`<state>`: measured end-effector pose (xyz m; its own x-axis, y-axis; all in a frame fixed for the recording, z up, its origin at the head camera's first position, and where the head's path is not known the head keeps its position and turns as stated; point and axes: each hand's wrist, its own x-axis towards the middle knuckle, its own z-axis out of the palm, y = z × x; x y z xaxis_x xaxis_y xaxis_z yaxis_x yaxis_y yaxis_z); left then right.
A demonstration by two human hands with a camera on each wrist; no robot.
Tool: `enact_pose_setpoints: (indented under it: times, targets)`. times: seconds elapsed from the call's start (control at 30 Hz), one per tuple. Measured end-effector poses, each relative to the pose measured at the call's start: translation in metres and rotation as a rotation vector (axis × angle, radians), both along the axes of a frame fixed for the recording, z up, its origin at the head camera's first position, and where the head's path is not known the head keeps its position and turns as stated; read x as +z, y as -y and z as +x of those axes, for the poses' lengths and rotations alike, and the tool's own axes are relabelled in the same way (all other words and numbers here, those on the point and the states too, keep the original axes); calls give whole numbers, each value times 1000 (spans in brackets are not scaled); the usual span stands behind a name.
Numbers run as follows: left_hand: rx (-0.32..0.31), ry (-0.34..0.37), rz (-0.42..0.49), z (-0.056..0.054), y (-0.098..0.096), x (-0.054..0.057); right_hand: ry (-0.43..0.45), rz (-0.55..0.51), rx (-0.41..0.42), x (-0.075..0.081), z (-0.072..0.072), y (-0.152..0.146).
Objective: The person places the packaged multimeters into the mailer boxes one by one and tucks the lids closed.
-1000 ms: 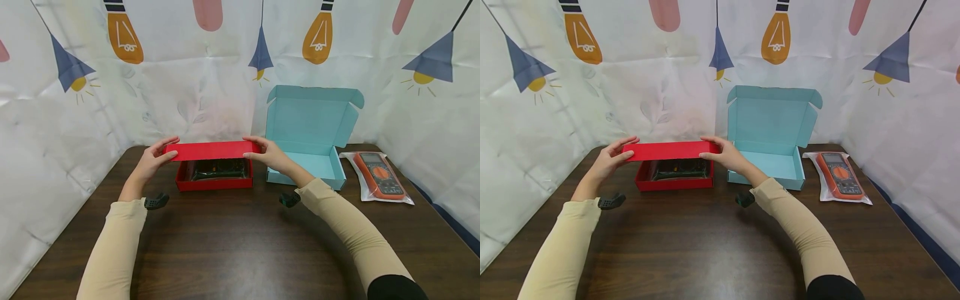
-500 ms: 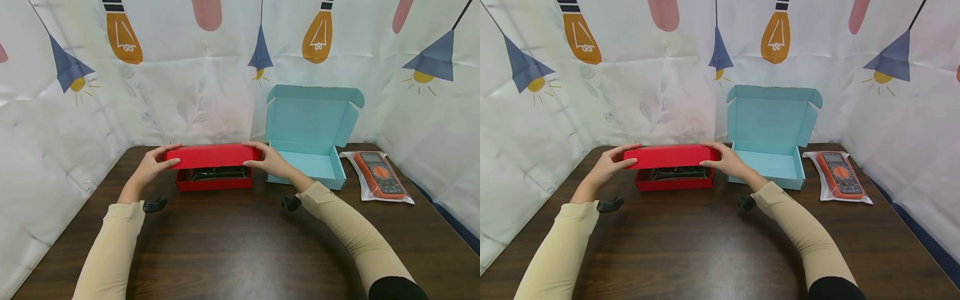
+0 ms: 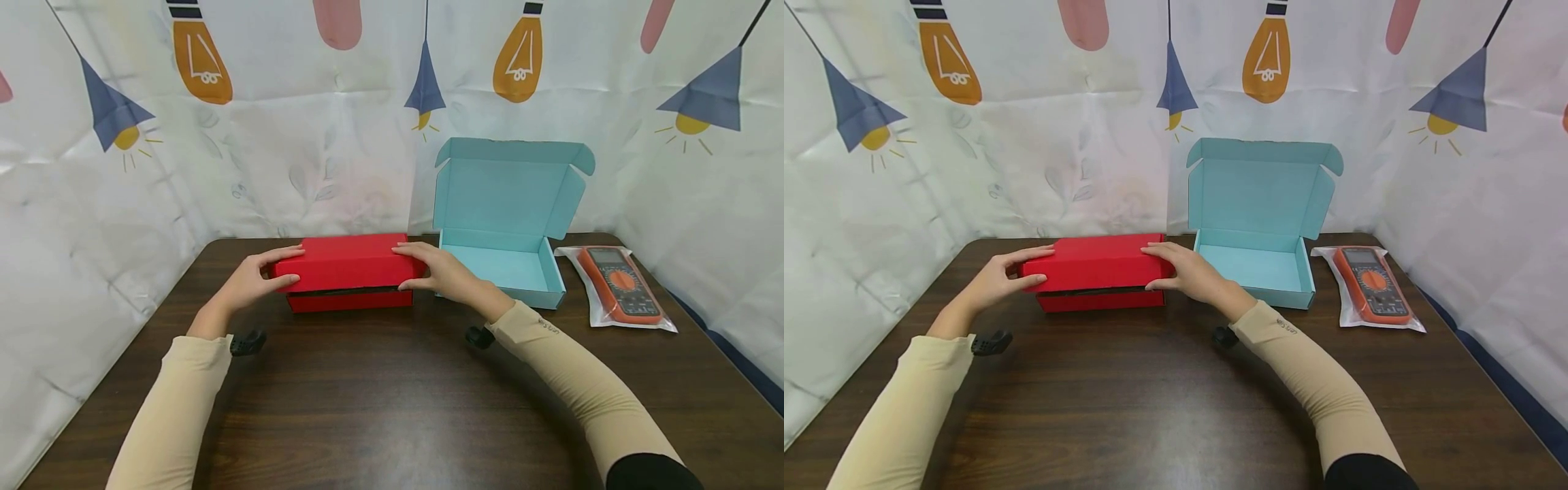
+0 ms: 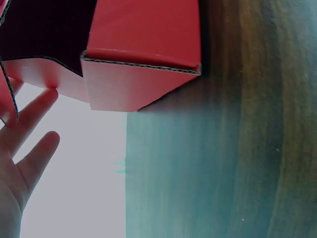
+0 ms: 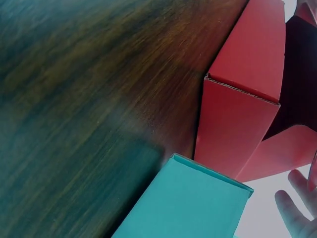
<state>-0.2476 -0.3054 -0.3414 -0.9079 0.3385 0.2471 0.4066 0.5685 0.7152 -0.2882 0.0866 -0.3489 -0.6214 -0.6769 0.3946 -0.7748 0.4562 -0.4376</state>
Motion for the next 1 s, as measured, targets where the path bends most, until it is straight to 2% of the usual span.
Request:
enact_pose_setpoints:
  times: [0.27,0.6,0.8,1.0]
  targets:
    - [37,-78,-138,1,-4,-8,-29,54,18,-1,4,-1]
    - [11,-150,-207,2,-2,-16,-86,172,-26,-2,12,9]
    - [-13,-182,-281,2,-3,-19,-49,209,-60,-3,18,12]
    - [-20,-176,-357,1,-6,-20,-16,228,-67,-5,21,12]
